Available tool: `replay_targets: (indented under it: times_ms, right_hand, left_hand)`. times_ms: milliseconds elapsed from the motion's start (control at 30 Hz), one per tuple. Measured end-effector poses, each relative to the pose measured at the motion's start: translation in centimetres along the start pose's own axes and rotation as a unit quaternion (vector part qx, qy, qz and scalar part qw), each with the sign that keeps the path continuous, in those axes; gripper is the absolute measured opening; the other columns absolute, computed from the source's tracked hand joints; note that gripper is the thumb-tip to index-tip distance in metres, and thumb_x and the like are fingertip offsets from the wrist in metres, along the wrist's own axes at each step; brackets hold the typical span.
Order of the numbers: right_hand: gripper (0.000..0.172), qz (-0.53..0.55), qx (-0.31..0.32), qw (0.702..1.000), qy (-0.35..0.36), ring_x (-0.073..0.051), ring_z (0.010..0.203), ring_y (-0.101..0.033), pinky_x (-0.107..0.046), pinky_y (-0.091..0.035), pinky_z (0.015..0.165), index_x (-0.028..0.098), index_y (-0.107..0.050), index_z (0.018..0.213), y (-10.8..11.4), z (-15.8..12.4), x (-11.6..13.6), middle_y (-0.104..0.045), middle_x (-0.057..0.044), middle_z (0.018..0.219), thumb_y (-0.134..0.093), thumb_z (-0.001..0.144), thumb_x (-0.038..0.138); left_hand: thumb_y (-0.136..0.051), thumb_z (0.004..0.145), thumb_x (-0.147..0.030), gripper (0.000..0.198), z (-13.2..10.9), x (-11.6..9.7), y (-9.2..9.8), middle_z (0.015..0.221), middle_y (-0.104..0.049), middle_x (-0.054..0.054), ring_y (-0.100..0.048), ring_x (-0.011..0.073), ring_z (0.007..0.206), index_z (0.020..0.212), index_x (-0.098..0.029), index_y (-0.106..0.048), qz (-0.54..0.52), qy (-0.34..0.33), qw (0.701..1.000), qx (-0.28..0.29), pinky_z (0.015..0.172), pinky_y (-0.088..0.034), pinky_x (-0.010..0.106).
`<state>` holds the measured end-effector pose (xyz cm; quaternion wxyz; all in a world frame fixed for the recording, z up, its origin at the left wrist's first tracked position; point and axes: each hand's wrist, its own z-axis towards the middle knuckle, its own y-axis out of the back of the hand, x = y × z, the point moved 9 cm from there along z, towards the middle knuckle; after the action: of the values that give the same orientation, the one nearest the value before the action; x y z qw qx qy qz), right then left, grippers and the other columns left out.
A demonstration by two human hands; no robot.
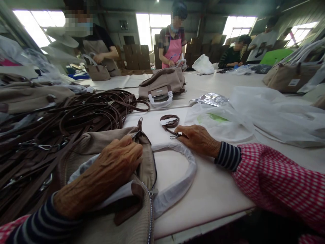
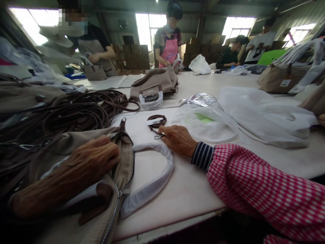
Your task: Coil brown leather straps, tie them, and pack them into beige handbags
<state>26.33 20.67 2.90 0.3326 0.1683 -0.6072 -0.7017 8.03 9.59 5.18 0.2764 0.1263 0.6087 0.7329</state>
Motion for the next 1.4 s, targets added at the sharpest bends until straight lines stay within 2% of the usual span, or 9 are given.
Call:
replay_targets:
  times_ms: [133,333,533,700,800,967,1167,1300,1400]
  right_hand:
    - [0.018,-0.037,-0.016,0.998,0.045,-0.020,0.083,-0.066,-0.029,-0.031,0.069,0.016,-0.071,0.106,-0.3,0.2,0.6,-0.076,-0.009,0.095,-0.054,0.099,0.019]
    - [0.025,-0.042,-0.123,0.975,0.178,-0.017,0.076,-0.060,-0.028,-0.031,0.066,0.014,-0.067,0.090,1.7,0.1,2.0,-0.072,-0.010,0.086,-0.044,0.099,0.014]
    - [0.017,0.072,-0.135,0.960,0.235,-0.014,0.067,-0.057,-0.027,-0.034,0.065,0.017,-0.066,0.088,4.7,-0.6,7.0,-0.069,-0.005,0.078,-0.051,0.096,0.016]
    - [0.014,0.100,-0.057,0.951,0.288,-0.014,0.065,-0.055,-0.027,-0.034,0.062,0.016,-0.062,0.087,1.8,-1.3,12.5,-0.069,-0.004,0.080,-0.052,0.097,0.012]
    - [0.014,0.115,-0.079,0.954,0.267,-0.015,0.066,-0.058,-0.028,-0.035,0.062,0.015,-0.062,0.089,0.4,-0.8,13.0,-0.068,-0.005,0.080,-0.053,0.099,0.014]
    - [0.017,0.182,-0.152,0.936,0.259,-0.016,0.071,-0.062,-0.027,-0.040,0.068,0.014,-0.063,0.095,0.8,-0.7,12.2,-0.069,-0.005,0.081,-0.048,0.102,0.016]
    - [0.012,0.062,0.045,0.975,0.210,-0.017,0.065,-0.060,-0.031,-0.029,0.060,0.015,-0.060,0.090,-2.0,-0.3,12.4,-0.070,-0.006,0.078,-0.054,0.096,0.008]
    - [0.010,0.053,0.077,0.976,0.196,-0.017,0.068,-0.061,-0.031,-0.027,0.062,0.016,-0.059,0.090,-2.4,0.0,12.6,-0.071,-0.008,0.082,-0.054,0.097,0.010]
    - [0.012,0.075,0.061,0.976,0.196,-0.017,0.066,-0.058,-0.031,-0.027,0.062,0.016,-0.059,0.089,-2.1,0.2,12.6,-0.069,-0.006,0.077,-0.054,0.099,0.016]
  left_hand:
    - [-0.040,0.104,-0.021,0.028,0.1,0.3,0.2,0.083,-0.058,0.005,-0.051,0.0229,0.079,0.079,-0.021,-0.054,0.049,0.042,0.998,0.021,0.077,-0.043,0.040]
    - [-0.046,0.104,-0.026,0.024,0.1,2.2,2.0,0.086,-0.060,0.000,-0.055,0.0192,0.081,0.085,-0.021,-0.058,0.028,0.135,0.989,0.048,0.075,-0.040,0.035]
    - [-0.051,0.100,-0.028,0.020,0.6,3.2,2.8,0.084,-0.061,-0.001,-0.057,0.0182,0.081,0.084,-0.021,-0.060,-0.002,0.171,0.983,0.072,0.076,-0.038,0.032]
    - [-0.050,0.100,-0.028,0.022,0.3,3.3,2.6,0.084,-0.060,0.000,-0.056,0.0191,0.082,0.082,-0.020,-0.060,0.000,0.184,0.981,0.068,0.075,-0.037,0.032]
    - [-0.051,0.100,-0.028,0.020,0.1,3.4,2.5,0.084,-0.060,0.000,-0.056,0.0188,0.081,0.084,-0.020,-0.062,-0.011,0.189,0.980,0.063,0.075,-0.036,0.032]
    - [-0.050,0.101,-0.028,0.022,0.1,3.1,2.5,0.083,-0.060,0.001,-0.054,0.0193,0.080,0.085,-0.020,-0.061,0.002,0.199,0.979,0.052,0.076,-0.035,0.035]
    - [-0.046,0.102,-0.028,0.022,-0.2,2.7,1.9,0.085,-0.057,0.002,-0.053,0.0208,0.084,0.084,-0.020,-0.057,0.007,0.198,0.979,0.038,0.078,-0.037,0.036]
    - [-0.047,0.102,-0.027,0.022,-0.2,2.6,1.8,0.084,-0.056,0.003,-0.052,0.0210,0.083,0.084,-0.020,-0.057,0.013,0.195,0.980,0.028,0.076,-0.037,0.036]
    - [-0.047,0.101,-0.026,0.021,-0.1,2.6,2.1,0.083,-0.056,0.002,-0.053,0.0212,0.083,0.083,-0.020,-0.057,0.011,0.197,0.980,0.026,0.076,-0.037,0.036]
